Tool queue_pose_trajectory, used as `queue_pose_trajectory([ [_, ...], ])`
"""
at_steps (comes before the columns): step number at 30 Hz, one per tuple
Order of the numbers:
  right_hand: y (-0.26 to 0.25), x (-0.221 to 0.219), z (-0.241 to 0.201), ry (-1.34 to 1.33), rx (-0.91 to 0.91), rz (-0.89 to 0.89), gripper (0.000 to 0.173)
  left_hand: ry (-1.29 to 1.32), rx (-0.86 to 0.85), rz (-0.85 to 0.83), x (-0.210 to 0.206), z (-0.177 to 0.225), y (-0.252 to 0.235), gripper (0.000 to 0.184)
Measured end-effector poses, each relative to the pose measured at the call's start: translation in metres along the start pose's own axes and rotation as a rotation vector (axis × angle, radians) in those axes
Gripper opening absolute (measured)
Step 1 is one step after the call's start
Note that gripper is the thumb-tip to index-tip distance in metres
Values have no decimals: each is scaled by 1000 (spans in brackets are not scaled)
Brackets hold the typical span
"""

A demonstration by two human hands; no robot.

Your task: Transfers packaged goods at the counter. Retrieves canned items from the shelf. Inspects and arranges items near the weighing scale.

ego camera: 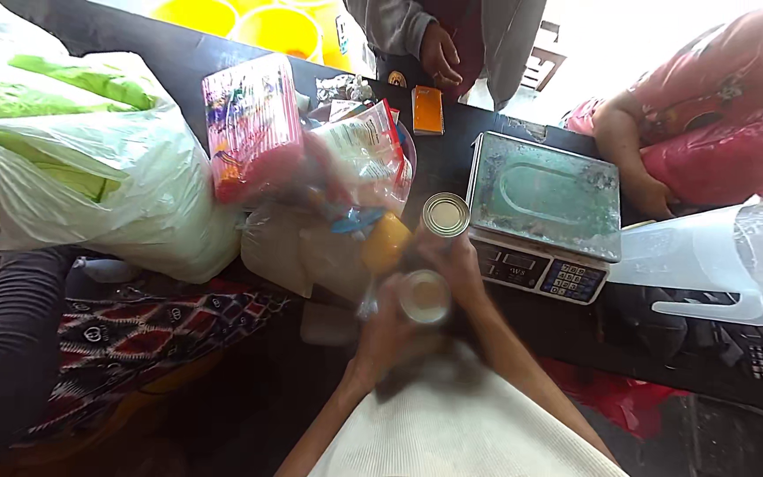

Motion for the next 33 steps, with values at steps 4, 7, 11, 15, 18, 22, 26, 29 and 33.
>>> queue_pose_trajectory([
  [4, -33, -11, -6, -93, -99, 3, 78, 100, 16, -27, -18, -2, -14, 85],
  [7, -52, -23, 5, -110, -89, 3, 85, 163, -21, 10, -30, 0, -25, 83],
  [11, -64, -37, 13, -227, -118, 36, 86, 196, -18, 61, -37, 3, -31, 84],
  [15, -97, -38, 12, -320, -64, 128, 83, 254, 47, 74, -45, 5, -29, 86],
  [18, -113, -33, 7, -335, -61, 102, 84, 304, 74, 78, -49, 10, -33, 86],
  [22, -92, -12, -6, -533, -262, -115, 74, 365, 111, 129, -59, 14, -38, 88],
  [26, -24, 25, 6, -738, -308, -293, 58, 413, 147, 238, -72, 16, -43, 88],
  [29, 20, 31, 19, -654, -248, -278, 69, 391, 174, 330, -83, 20, -50, 90],
  [33, 44, 20, 21, -593, -170, -321, 70, 292, 178, 451, -102, 32, -58, 80],
])
Point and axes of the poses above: each hand's wrist, its own y-axis away from the middle knuckle, its own x-axis out of the back of the hand, z = x × y, the point moved 3 cm from there along -y, towards the middle knuckle, and after that the axes turned 6 degrees about z, right-handed, at the moved point
